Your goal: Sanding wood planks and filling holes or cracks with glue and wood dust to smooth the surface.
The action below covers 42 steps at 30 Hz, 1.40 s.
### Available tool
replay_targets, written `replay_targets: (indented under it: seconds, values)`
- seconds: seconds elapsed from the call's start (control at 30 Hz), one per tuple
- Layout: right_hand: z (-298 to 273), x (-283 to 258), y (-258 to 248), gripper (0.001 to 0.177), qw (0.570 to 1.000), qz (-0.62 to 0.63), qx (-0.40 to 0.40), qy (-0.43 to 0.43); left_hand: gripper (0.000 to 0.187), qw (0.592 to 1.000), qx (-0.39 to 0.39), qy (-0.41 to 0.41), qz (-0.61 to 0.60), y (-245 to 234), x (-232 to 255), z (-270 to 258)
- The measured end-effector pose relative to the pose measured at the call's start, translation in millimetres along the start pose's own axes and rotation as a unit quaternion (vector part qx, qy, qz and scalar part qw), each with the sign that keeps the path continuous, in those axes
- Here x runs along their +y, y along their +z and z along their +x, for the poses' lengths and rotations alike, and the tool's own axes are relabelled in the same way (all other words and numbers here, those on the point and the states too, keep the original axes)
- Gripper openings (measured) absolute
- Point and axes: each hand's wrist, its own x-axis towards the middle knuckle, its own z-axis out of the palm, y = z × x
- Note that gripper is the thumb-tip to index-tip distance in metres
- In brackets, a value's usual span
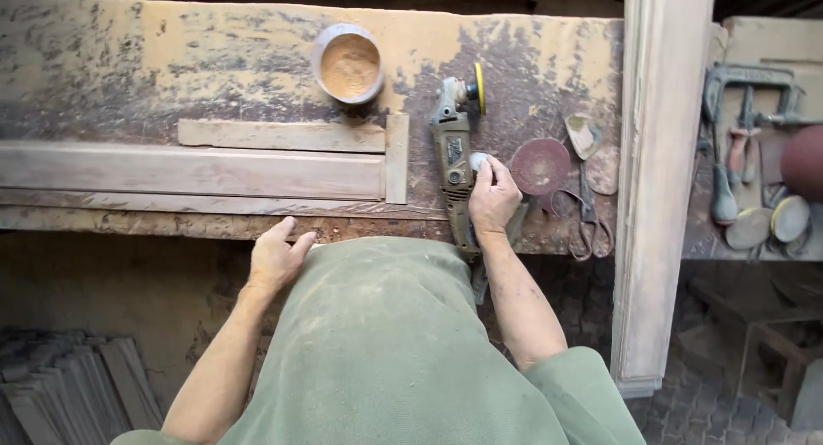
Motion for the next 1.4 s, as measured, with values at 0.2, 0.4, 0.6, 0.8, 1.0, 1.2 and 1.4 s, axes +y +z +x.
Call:
replay_targets:
  seconds: [0.2,0.4,0.6,0.8,1.0,1.2,1.4]
  values:
    - [-9,-26,-30,0.010,0.990,-0.068,0.036,-0.114,0.050,0.995,-0.016,0.099,-0.003,-12,42,19]
    - [-56,-138,-60,0.010,0.962,-0.005,-0.073,-0.265,0.053,0.944,-0.077,0.295,-0.127,-63,132,40]
    - [-152,-191,-32,0.013,0.964,0.067,-0.167,-0.195,0.034,0.820,-0.216,0.499,-0.179,-19,123,34]
    - [-222,-205,-30,0.006,0.977,-0.081,-0.191,-0.049,0.026,0.783,-0.259,0.549,-0.134,5,38,26]
    - [-253,-242,-18,0.045,0.952,-0.113,-0.284,0.032,0.033,0.743,-0.333,0.576,-0.075,-24,-4,21]
    - [-257,-227,-19,0.015,0.882,-0.220,-0.405,-0.097,0.038,0.782,-0.323,0.533,-0.019,-28,-23,-2]
    - [-278,-213,-30,0.023,0.872,-0.169,-0.446,-0.113,0.037,0.818,-0.287,0.498,-0.014,-35,-46,-50]
